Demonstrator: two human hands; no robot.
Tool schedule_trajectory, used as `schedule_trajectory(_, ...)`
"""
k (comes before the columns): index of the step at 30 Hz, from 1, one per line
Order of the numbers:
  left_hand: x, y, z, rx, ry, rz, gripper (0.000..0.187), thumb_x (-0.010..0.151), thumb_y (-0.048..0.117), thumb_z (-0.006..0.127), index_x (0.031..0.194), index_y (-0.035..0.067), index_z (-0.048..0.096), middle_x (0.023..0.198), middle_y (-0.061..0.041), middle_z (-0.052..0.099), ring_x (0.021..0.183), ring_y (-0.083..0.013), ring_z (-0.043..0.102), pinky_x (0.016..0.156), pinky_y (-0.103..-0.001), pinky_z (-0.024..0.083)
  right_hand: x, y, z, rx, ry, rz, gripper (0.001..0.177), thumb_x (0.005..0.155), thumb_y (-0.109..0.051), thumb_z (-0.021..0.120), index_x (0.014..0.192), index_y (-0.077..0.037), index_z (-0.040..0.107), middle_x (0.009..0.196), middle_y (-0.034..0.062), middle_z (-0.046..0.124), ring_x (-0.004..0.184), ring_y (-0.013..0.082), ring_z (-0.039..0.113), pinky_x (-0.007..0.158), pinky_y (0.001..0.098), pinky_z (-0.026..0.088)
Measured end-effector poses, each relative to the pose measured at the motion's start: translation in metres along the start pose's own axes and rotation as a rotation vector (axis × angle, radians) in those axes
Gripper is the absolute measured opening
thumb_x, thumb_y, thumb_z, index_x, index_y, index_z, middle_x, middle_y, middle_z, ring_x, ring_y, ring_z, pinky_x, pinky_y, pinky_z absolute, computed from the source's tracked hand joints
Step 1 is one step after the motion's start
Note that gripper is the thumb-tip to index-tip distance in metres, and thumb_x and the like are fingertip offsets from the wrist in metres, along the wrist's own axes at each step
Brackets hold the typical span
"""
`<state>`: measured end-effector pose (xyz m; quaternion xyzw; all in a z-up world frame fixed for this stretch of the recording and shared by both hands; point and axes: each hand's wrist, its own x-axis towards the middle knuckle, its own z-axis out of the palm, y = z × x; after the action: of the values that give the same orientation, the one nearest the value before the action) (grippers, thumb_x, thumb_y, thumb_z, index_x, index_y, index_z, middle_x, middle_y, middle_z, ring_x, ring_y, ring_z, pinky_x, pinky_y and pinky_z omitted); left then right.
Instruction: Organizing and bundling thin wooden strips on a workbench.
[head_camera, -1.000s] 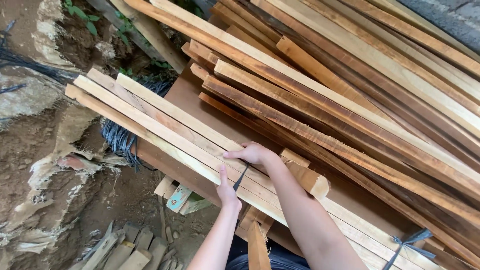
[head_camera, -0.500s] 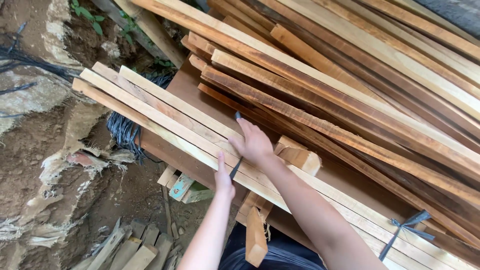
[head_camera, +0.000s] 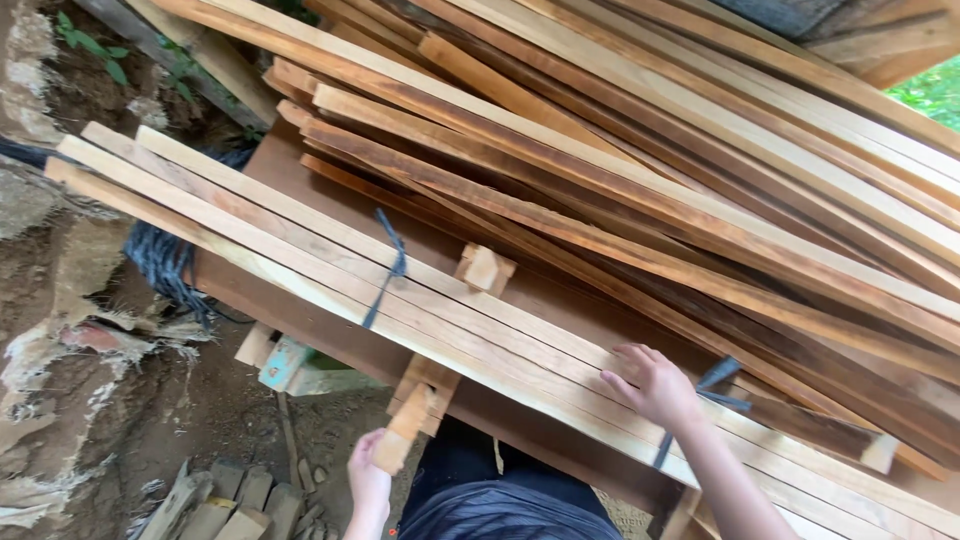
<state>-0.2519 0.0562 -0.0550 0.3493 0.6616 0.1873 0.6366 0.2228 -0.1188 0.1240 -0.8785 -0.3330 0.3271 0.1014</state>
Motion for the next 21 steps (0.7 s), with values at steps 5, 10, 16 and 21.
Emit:
schedule_trajectory(5, -0.057, 0.041, 0.097, 0.432, -0.462, -0.226, 0.057, 0.095, 0.047, 0.058, 0.132, 0.005, 0.066, 0.126, -0.011, 0.076, 0.111, -0.0191, 0.074, 0.083, -0.033, 0.058, 0.017, 0.028, -0.012, -0.200, -0.377, 0.128, 0.111, 0.069, -0.091, 0.056, 0.150, -0.015, 0.049, 0.130, 0.0127, 0.070, 0.125, 0.0314, 0.064, 0.108, 0.0446, 0.052)
schedule_trajectory(10, -0.054, 0.051, 0.188, 0.175, -0.440, -0.254, 0.096, 0.090, 0.065, 0.053, 0.158, 0.009, 0.015, 0.160, -0.014, 0.037, 0.144, -0.0296, 0.046, 0.115, -0.044, 0.042, 0.064, 0.070, 0.026, -0.106, -0.597, 0.048, 0.128, 0.059, -0.098, 0.061, 0.139, 0.002, 0.064, 0.136, 0.0201, 0.069, 0.132, 0.0336, 0.064, 0.113, 0.0438, 0.049)
schedule_trajectory(16, -0.066, 0.090, 0.264, -0.374, -0.223, -0.112, 0.104, 0.085, 0.072, 0.052, 0.163, 0.013, 0.014, 0.171, -0.011, 0.022, 0.156, -0.0291, 0.022, 0.124, -0.051, 0.016, 0.073, 0.055, 0.014, 0.103, -0.698, 0.062, 0.145, 0.050, -0.092, 0.068, 0.160, -0.007, 0.028, 0.163, 0.0214, 0.032, 0.153, 0.0370, 0.032, 0.124, 0.0484, 0.029)
schedule_trajectory(21, -0.080, 0.095, 0.275, -0.516, -0.127, -0.137, 0.100, 0.087, 0.076, 0.042, 0.165, 0.020, 0.013, 0.171, -0.010, 0.016, 0.156, -0.0314, 0.019, 0.124, -0.057, 0.016, 0.073, 0.065, 0.025, 0.117, -0.667, 0.035, 0.146, 0.050, -0.090, 0.071, 0.160, -0.005, 0.027, 0.164, 0.0228, 0.031, 0.153, 0.0385, 0.031, 0.125, 0.0494, 0.028)
